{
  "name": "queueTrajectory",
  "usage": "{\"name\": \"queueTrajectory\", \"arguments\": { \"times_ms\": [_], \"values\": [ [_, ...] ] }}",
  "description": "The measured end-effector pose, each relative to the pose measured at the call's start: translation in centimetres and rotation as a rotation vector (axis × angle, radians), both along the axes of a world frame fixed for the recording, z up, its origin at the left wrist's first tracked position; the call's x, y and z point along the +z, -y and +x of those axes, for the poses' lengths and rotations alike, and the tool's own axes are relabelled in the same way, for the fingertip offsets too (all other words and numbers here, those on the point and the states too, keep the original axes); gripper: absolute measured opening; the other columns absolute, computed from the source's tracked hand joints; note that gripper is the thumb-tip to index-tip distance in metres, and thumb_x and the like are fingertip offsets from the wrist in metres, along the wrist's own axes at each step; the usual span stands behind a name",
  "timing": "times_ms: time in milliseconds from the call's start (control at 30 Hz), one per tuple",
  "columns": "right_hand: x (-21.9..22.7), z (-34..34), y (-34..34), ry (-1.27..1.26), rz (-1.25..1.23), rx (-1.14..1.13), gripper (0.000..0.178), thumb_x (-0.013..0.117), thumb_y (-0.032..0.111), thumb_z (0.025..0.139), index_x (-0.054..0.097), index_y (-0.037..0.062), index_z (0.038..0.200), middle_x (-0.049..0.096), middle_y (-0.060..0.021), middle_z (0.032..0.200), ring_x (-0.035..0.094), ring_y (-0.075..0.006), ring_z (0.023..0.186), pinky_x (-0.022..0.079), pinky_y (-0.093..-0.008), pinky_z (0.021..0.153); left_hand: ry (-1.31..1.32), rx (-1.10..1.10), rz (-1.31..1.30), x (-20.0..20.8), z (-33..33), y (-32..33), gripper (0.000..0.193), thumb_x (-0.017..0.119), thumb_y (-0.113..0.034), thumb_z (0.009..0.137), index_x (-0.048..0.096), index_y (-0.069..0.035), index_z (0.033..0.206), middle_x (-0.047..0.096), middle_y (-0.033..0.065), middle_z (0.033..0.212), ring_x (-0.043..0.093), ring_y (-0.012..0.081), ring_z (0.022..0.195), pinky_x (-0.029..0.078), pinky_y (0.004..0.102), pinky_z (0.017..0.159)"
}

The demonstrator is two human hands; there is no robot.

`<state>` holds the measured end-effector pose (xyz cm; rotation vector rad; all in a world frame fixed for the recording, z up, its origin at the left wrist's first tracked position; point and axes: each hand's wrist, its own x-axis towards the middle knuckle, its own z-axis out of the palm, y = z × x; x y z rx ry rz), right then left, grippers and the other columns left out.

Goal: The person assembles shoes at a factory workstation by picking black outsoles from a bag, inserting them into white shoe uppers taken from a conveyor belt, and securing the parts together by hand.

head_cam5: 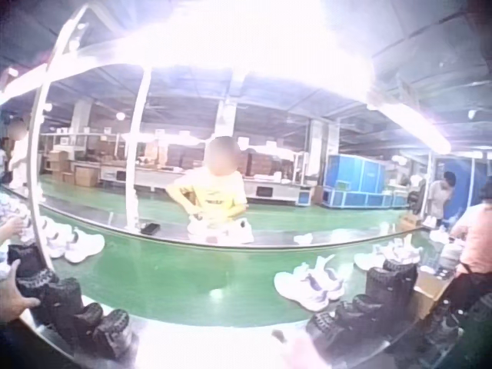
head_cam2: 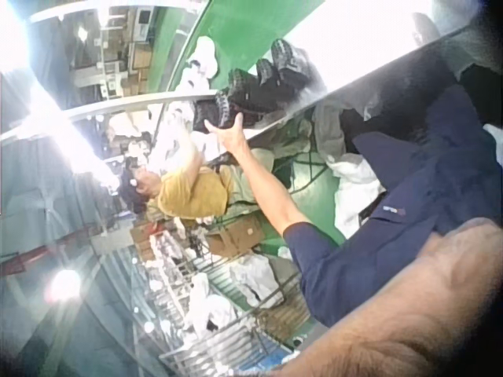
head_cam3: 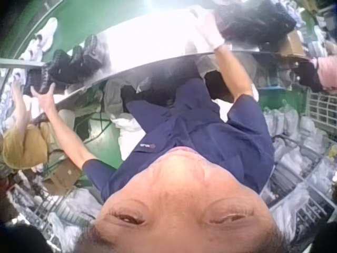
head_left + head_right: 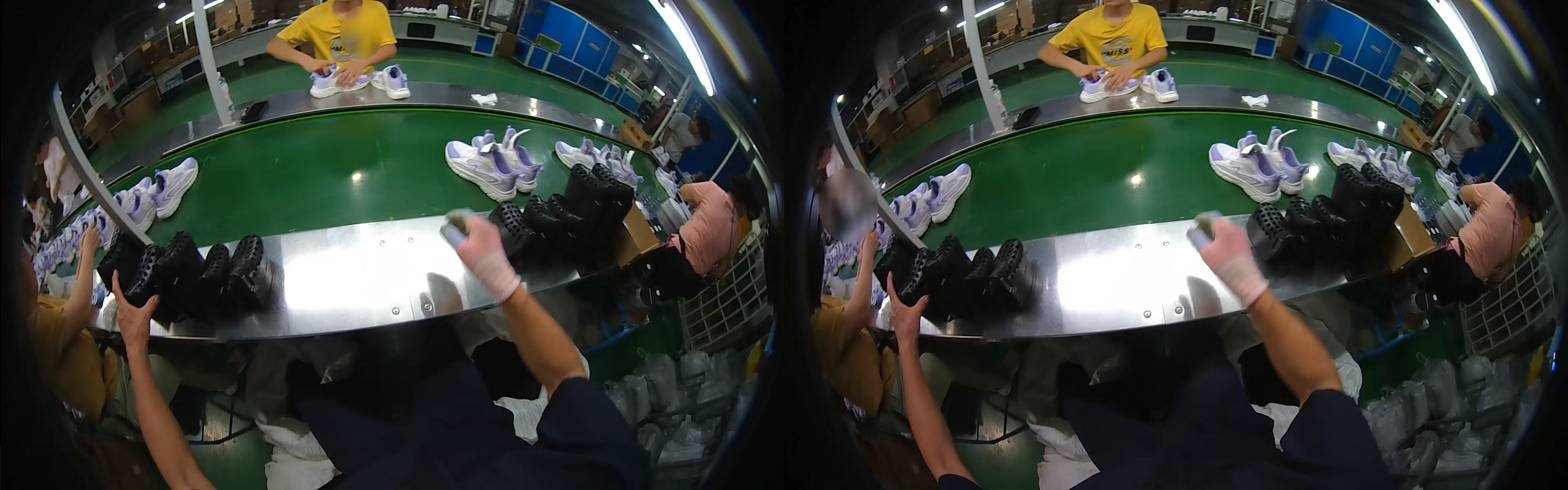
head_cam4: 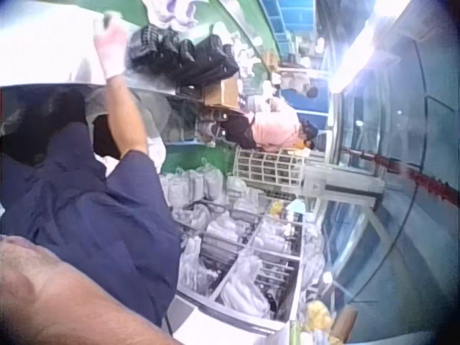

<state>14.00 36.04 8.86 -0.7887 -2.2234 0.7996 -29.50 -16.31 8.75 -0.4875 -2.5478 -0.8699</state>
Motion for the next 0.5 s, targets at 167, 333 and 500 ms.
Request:
{"name": "queueTrajectory", "arguments": {
  "times_ms": [167,333,500],
  "values": [
    [5.4,-1.0,-14.9,0.513,0.340,-0.334,0.046,0.067,0.038,0.088,0.070,-0.0031,0.107,0.071,-0.0295,0.104,0.069,-0.0451,0.101,0.055,-0.0472,0.088,-0.022,-0.091,0.148,-0.3,-0.4,1.0,0.102,0.087,-0.017,0.079,0.028,-0.019,0.163,0.048,0.0215,0.155,0.047,0.0363,0.142,0.033,0.0440,0.119],
    [6.0,0.5,-24.3,0.789,0.144,-0.538,0.047,0.067,0.033,0.082,0.073,0.0017,0.116,0.070,-0.0246,0.122,0.067,-0.0389,0.117,0.053,-0.0418,0.100,-0.023,-0.170,0.225,-2.0,-1.0,0.6,0.103,0.087,-0.018,0.079,0.028,-0.017,0.163,0.046,0.0183,0.156,0.042,0.0323,0.144,0.028,0.0429,0.122],
    [3.8,-1.9,-27.1,0.907,0.021,-0.581,0.044,0.067,0.032,0.081,0.075,0.0079,0.117,0.071,-0.0159,0.127,0.068,-0.0347,0.119,0.052,-0.0400,0.102,-0.032,-0.172,0.234,-2.3,-1.7,2.5,0.102,0.086,-0.024,0.082,0.027,-0.018,0.164,0.036,0.0168,0.162,0.034,0.0322,0.149,0.024,0.0448,0.124]
  ]
}}
